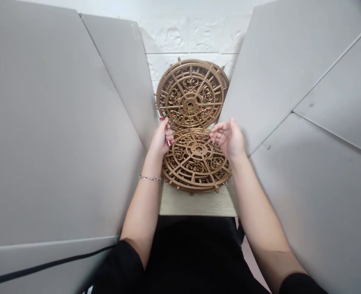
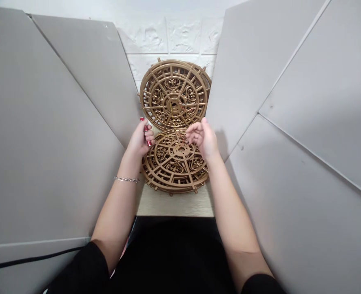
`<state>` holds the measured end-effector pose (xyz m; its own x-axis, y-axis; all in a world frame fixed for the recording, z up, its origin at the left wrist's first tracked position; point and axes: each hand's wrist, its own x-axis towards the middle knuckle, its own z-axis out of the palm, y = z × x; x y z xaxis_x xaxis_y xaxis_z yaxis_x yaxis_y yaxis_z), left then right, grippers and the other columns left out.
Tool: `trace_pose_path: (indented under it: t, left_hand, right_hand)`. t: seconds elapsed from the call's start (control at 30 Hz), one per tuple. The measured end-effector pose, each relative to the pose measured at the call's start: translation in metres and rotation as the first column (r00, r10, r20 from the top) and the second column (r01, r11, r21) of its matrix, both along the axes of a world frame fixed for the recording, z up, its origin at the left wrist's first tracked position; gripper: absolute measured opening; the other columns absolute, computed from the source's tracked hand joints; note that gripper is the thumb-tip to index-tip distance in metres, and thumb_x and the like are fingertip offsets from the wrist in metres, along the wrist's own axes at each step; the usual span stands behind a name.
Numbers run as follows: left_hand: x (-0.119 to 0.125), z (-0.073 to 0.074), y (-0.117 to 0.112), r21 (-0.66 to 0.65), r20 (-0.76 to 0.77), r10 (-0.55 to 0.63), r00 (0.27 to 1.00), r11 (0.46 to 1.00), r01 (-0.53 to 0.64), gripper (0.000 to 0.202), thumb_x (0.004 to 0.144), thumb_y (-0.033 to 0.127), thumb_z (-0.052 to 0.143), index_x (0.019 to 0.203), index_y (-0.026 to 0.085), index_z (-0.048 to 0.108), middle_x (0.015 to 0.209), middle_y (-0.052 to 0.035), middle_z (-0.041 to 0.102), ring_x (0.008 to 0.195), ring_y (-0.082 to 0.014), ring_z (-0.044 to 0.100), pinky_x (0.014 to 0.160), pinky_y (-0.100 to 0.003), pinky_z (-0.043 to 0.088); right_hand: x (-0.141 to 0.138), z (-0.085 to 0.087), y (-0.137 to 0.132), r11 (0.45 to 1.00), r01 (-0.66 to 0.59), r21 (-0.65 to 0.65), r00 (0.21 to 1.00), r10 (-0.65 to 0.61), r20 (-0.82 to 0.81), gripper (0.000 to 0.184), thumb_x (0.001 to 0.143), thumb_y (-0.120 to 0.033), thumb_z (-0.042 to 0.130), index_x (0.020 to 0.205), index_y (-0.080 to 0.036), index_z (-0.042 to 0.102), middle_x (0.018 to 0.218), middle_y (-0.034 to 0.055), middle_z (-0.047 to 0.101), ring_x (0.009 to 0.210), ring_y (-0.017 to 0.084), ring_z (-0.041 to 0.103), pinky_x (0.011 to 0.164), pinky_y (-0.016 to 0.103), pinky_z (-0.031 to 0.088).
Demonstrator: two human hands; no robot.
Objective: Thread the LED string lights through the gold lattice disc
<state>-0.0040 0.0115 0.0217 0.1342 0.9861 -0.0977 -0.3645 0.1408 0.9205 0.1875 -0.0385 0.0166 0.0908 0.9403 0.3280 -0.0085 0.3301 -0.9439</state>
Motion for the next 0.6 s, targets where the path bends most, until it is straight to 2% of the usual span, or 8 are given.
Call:
trace_pose_path:
  t: [0.07, 0.1, 0.13, 0.2, 0.27, 0.33, 0.4, 0.6]
  left_hand:
    - [-0.003, -0.003, 0.002, 0.124, -0.337, 0.142, 0.931, 0.987, -0.106, 0.023, 0.076, 0.035, 0.048, 0.063, 0.02, 0.037, 0.042, 0.009, 0.026, 0.034, -0.0039, 0.026, 0.039, -0.017, 0.027]
    - [-0.004, -0.004, 0.003, 0.197, -0.529, 0.207, 0.823, 0.973, -0.119, 0.022, 0.075, 0.033, 0.048, 0.061, 0.019, 0.039, 0.043, 0.0066, 0.032, 0.038, -0.0053, 0.033, 0.042, -0.018, 0.03]
    - [-0.006, -0.007, 0.005, 0.259, -0.698, 0.266, 0.665, 0.959, -0.112, 0.021, 0.073, 0.031, 0.048, 0.058, 0.018, 0.041, 0.045, 0.0033, 0.038, 0.044, -0.0077, 0.041, 0.047, -0.02, 0.034]
    - [-0.008, -0.011, 0.007, 0.3, -0.886, 0.302, 0.351, 0.952, -0.061, 0.018, 0.072, 0.029, 0.047, 0.06, 0.017, 0.049, 0.059, -0.0048, 0.054, 0.062, -0.0152, 0.054, 0.059, -0.025, 0.04]
    - [-0.01, -0.015, 0.008, 0.253, -0.954, 0.253, 0.162, 0.967, -0.024, 0.021, 0.072, 0.031, 0.045, 0.07, 0.015, 0.058, 0.077, -0.0119, 0.063, 0.077, -0.0222, 0.059, 0.066, -0.03, 0.042]
    - [-0.01, -0.018, 0.007, 0.211, -0.975, 0.213, 0.071, 0.977, -0.024, 0.028, 0.073, 0.033, 0.043, 0.083, 0.015, 0.062, 0.09, -0.0154, 0.064, 0.084, -0.026, 0.06, 0.068, -0.033, 0.044]
    - [-0.009, -0.019, 0.006, 0.204, -0.979, 0.205, 0.023, 0.978, -0.04, 0.033, 0.074, 0.036, 0.043, 0.092, 0.016, 0.062, 0.096, -0.0157, 0.064, 0.087, -0.0275, 0.06, 0.07, -0.035, 0.045]
    - [-0.01, -0.019, 0.004, 0.121, -0.993, 0.12, -0.023, 0.989, -0.087, 0.044, 0.07, 0.044, 0.05, 0.103, 0.015, 0.061, 0.103, -0.0182, 0.062, 0.093, -0.0303, 0.06, 0.073, -0.038, 0.047]
  right_hand:
    - [0.005, -0.005, 0.006, 0.972, 0.233, 0.031, 0.953, -0.235, 0.191, 0.04, 0.08, -0.049, 0.035, 0.068, -0.019, 0.058, 0.066, 0.0013, 0.059, 0.057, 0.01, 0.053, 0.059, 0.024, 0.042]
    - [0.008, -0.007, 0.008, 0.945, 0.323, 0.047, 0.889, -0.32, 0.329, 0.032, 0.079, -0.041, 0.038, 0.07, -0.019, 0.06, 0.069, 0.0019, 0.061, 0.064, 0.012, 0.055, 0.064, 0.025, 0.043]
    - [0.01, -0.01, 0.01, 0.921, 0.385, 0.053, 0.803, -0.362, 0.473, 0.027, 0.077, -0.035, 0.041, 0.072, -0.019, 0.062, 0.073, 0.0028, 0.063, 0.07, 0.014, 0.057, 0.069, 0.027, 0.042]
    - [0.014, -0.015, 0.011, 0.896, 0.442, 0.031, 0.611, -0.327, 0.721, 0.024, 0.073, -0.026, 0.042, 0.075, -0.018, 0.064, 0.079, 0.0052, 0.065, 0.078, 0.017, 0.058, 0.074, 0.03, 0.042]
    - [0.016, -0.017, 0.011, 0.896, 0.444, -0.026, 0.47, -0.208, 0.858, 0.024, 0.072, -0.025, 0.043, 0.073, -0.018, 0.066, 0.08, 0.0069, 0.066, 0.078, 0.019, 0.058, 0.074, 0.031, 0.041]
    - [0.016, -0.018, 0.009, 0.904, 0.417, -0.092, 0.413, -0.098, 0.906, 0.023, 0.072, -0.029, 0.045, 0.07, -0.019, 0.066, 0.077, 0.0065, 0.066, 0.073, 0.019, 0.058, 0.069, 0.03, 0.042]
    - [0.015, -0.017, 0.008, 0.909, 0.39, -0.15, 0.407, -0.024, 0.913, 0.025, 0.072, -0.037, 0.048, 0.069, -0.021, 0.066, 0.073, 0.0053, 0.066, 0.069, 0.018, 0.058, 0.064, 0.03, 0.042]
    - [0.009, -0.017, 0.007, 0.926, 0.347, -0.146, 0.351, 0.016, 0.936, 0.034, 0.07, -0.053, 0.051, 0.079, -0.026, 0.068, 0.089, 0.0051, 0.065, 0.079, 0.019, 0.057, 0.068, 0.032, 0.042]
